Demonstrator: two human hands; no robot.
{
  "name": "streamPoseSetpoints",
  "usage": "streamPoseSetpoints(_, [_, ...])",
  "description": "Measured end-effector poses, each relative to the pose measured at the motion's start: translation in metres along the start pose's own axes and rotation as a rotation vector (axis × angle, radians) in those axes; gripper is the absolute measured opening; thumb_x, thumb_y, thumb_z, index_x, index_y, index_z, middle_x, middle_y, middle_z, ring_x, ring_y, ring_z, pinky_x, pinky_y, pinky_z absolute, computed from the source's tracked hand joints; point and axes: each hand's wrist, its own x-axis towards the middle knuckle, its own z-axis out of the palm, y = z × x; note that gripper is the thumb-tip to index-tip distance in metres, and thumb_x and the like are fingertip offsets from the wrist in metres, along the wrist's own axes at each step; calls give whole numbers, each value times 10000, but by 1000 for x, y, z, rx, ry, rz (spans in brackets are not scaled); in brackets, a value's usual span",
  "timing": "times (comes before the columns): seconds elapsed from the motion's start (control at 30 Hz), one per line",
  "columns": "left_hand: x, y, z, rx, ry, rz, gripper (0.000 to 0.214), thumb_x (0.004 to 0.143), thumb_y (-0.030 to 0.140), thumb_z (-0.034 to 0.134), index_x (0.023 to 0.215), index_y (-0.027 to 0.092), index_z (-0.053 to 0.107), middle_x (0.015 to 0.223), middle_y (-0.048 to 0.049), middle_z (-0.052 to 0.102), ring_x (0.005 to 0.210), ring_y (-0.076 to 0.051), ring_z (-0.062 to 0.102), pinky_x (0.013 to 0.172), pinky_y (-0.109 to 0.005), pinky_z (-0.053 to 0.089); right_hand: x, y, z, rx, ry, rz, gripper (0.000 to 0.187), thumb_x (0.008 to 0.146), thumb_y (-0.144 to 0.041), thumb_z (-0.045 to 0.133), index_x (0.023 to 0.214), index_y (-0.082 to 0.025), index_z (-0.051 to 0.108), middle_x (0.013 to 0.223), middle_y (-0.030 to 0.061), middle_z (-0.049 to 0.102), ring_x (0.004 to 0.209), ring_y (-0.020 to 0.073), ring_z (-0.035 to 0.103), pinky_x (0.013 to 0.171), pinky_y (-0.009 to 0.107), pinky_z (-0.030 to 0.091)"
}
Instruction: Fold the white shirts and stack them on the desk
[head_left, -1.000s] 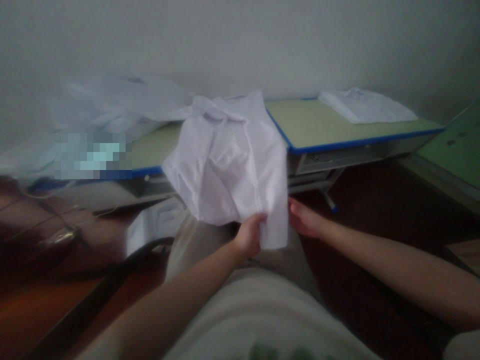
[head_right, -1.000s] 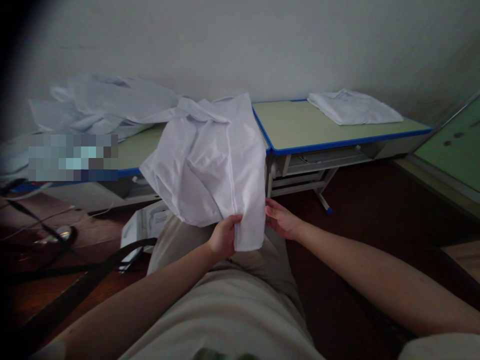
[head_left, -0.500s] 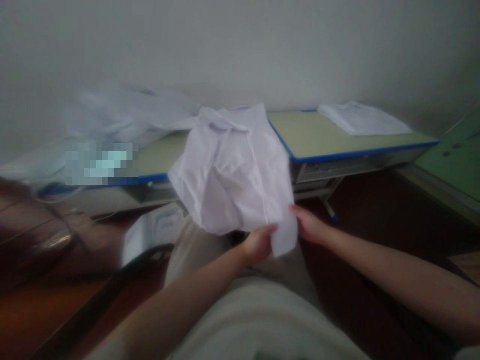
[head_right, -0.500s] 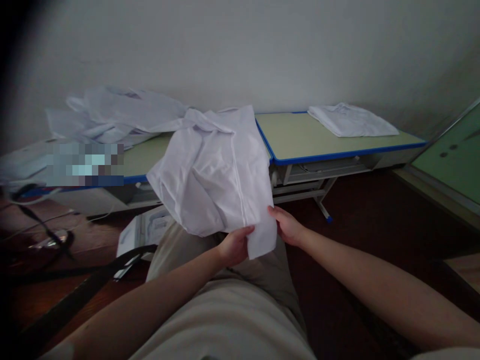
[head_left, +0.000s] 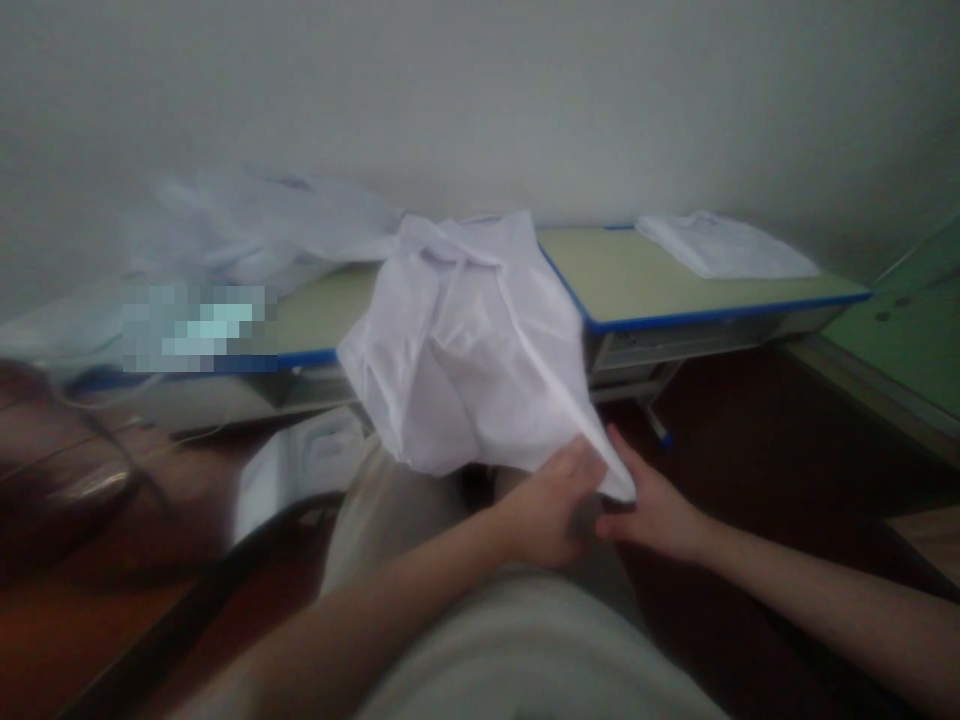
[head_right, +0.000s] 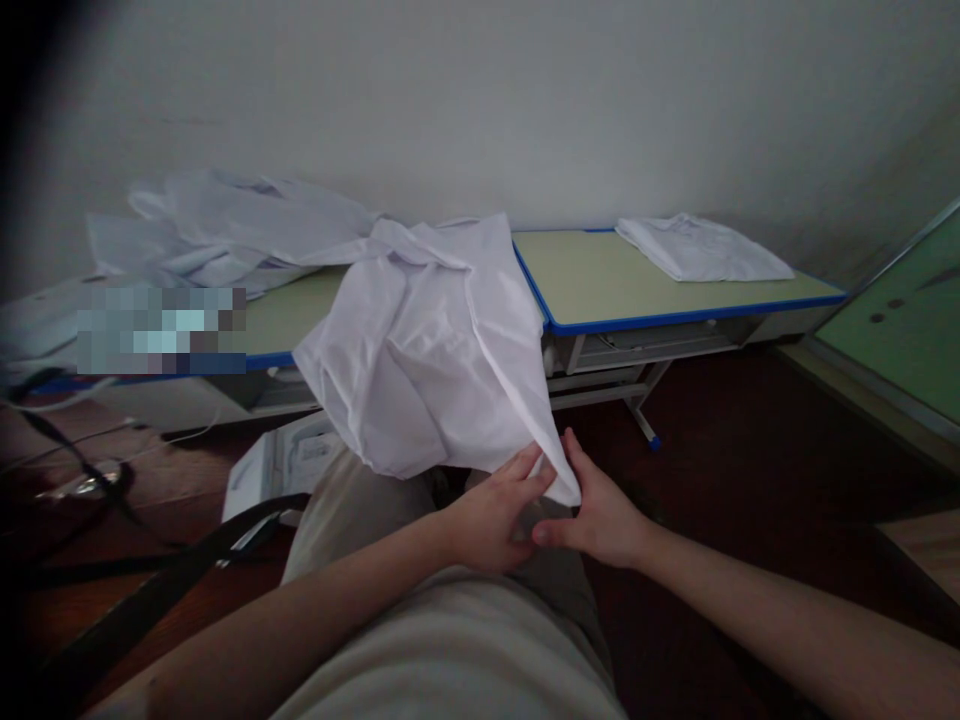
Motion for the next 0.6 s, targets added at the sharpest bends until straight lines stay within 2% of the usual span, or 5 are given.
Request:
streamPoseSetpoints(0.1, [11, -5, 9, 161, -81, 48, 935, 576, 172, 726, 1445, 162, 383, 1556, -176, 211, 1432, -397, 159, 1175, -511, 118, 8, -8, -3, 110, 35, 82, 821, 741, -414, 740, 1449, -221, 371, 1433, 115, 456, 1272, 289, 487, 1088, 465, 361])
streamPoseSetpoints(0.2, [12, -20, 16, 183, -128, 116, 969, 616, 209, 724, 1487, 156, 302, 1567, -164, 199, 1430, -338, 214, 1167, -427, 213, 23, -10, -11, -69, 199, 178, 399, 846, -472, 586, 1095, -171, 670, 1109, 113, 676, 1017, 290, 630, 949, 441, 462])
streamPoseSetpoints(0.3, [7, -39, 18, 328, -27, 60, 895, 676, 238, 704, 1478, 167, 313, 1540, -156, 276, 1401, -310, 287, 1150, -421, 247, 31, -7, -18, -256, 295, 243, 415, 853, -502, 523, 888, -132, 709, 887, 112, 707, 830, 280, 647, 782, 398, 502])
streamPoseSetpoints(0.4, [6, -59, 15, 585, 31, -71, 778, 730, 321, 689, 1422, 132, 386, 1415, -182, 447, 1318, -340, 381, 1114, -492, 261, 31, -9, -20, -279, 313, 296, 468, 860, -515, 470, 884, -108, 699, 822, 97, 704, 723, 239, 642, 642, 323, 494])
streamPoseSetpoints(0.6, [25, -85, 15, 806, -118, -97, 502, 910, 208, 449, 1403, 137, 387, 1169, -129, 626, 1039, -244, 590, 908, -379, 434, 20, -29, -31, -683, 181, 175, 389, 883, -407, 430, 910, -128, 700, 825, 84, 711, 721, 218, 660, 631, 277, 482])
